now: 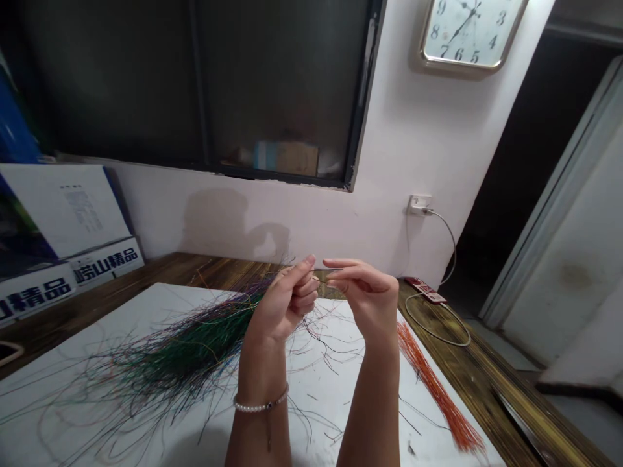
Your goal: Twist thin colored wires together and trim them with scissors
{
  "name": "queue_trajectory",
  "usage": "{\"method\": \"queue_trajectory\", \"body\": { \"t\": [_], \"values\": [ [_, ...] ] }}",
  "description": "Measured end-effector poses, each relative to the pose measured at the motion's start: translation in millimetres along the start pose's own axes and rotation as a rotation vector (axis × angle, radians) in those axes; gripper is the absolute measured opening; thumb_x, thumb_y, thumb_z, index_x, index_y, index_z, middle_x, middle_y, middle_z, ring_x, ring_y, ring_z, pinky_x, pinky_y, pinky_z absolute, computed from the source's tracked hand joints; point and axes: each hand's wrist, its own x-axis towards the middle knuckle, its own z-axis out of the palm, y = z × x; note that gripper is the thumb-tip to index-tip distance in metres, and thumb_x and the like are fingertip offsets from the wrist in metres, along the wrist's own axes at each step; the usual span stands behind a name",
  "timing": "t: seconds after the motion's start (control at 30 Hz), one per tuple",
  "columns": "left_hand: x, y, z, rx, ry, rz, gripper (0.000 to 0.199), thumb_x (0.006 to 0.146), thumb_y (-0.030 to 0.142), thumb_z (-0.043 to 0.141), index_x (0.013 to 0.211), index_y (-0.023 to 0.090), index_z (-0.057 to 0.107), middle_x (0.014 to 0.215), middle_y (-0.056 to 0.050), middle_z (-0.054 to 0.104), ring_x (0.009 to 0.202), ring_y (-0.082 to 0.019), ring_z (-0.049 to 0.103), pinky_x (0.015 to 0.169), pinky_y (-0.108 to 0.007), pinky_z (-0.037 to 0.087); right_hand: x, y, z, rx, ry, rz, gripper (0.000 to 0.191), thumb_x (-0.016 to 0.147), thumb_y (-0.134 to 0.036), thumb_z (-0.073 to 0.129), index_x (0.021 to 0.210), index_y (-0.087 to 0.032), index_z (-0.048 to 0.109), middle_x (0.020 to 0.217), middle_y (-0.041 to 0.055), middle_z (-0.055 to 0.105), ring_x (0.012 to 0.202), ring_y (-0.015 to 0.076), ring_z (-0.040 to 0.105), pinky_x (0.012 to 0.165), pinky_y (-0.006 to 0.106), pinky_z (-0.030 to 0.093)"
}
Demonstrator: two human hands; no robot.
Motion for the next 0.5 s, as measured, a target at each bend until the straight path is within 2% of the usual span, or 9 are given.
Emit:
{"method": "queue_trajectory", "body": {
  "t": [0.13, 0.23, 0.37, 0.5],
  "values": [
    [2.9, -3.8, -0.9, -0.002, -0.060, -0.037, 0.048, 0.085, 0.033, 0.056, 0.053, 0.020, 0.022, 0.046, 0.010, 0.014, 0.037, -0.001, 0.010, 0.035, -0.016, 0.008, -0.6, 0.4, 1.7, 0.048, -0.014, -0.007, 0.019, 0.072, -0.006, 0.068, 0.075, -0.024, 0.074, 0.086, 0.0015, 0.074, 0.075, 0.0155, 0.070, 0.065, 0.027, 0.057],
    [4.4, -6.0, -1.1, 0.021, -0.080, -0.043, 0.048, 0.085, 0.033, 0.056, 0.053, 0.020, 0.022, 0.046, 0.010, 0.014, 0.038, -0.002, 0.010, 0.036, -0.017, 0.008, -0.3, -0.8, 5.4, 0.060, 0.027, -0.016, 0.020, 0.072, -0.004, 0.067, 0.074, -0.023, 0.074, 0.081, 0.0001, 0.074, 0.076, 0.0143, 0.069, 0.068, 0.026, 0.057],
    [4.0, -6.1, 1.6, 0.090, -0.064, -0.040, 0.044, 0.085, 0.033, 0.055, 0.055, 0.019, 0.027, 0.047, 0.009, 0.019, 0.039, -0.002, 0.012, 0.036, -0.018, 0.007, 1.3, -2.6, 9.6, 0.051, 0.096, -0.018, 0.020, 0.071, -0.004, 0.068, 0.071, -0.023, 0.073, 0.075, -0.0006, 0.073, 0.072, 0.0139, 0.068, 0.066, 0.026, 0.055],
    [3.6, -6.1, 5.2, 0.135, -0.016, -0.021, 0.029, 0.084, 0.032, 0.058, 0.066, 0.017, 0.041, 0.051, 0.009, 0.023, 0.041, -0.003, 0.011, 0.037, -0.018, 0.007, 3.1, -1.9, 10.3, 0.041, 0.157, -0.066, 0.020, 0.071, -0.004, 0.067, 0.070, -0.023, 0.073, 0.071, -0.0006, 0.072, 0.069, 0.0136, 0.066, 0.061, 0.026, 0.052]
  ]
}}
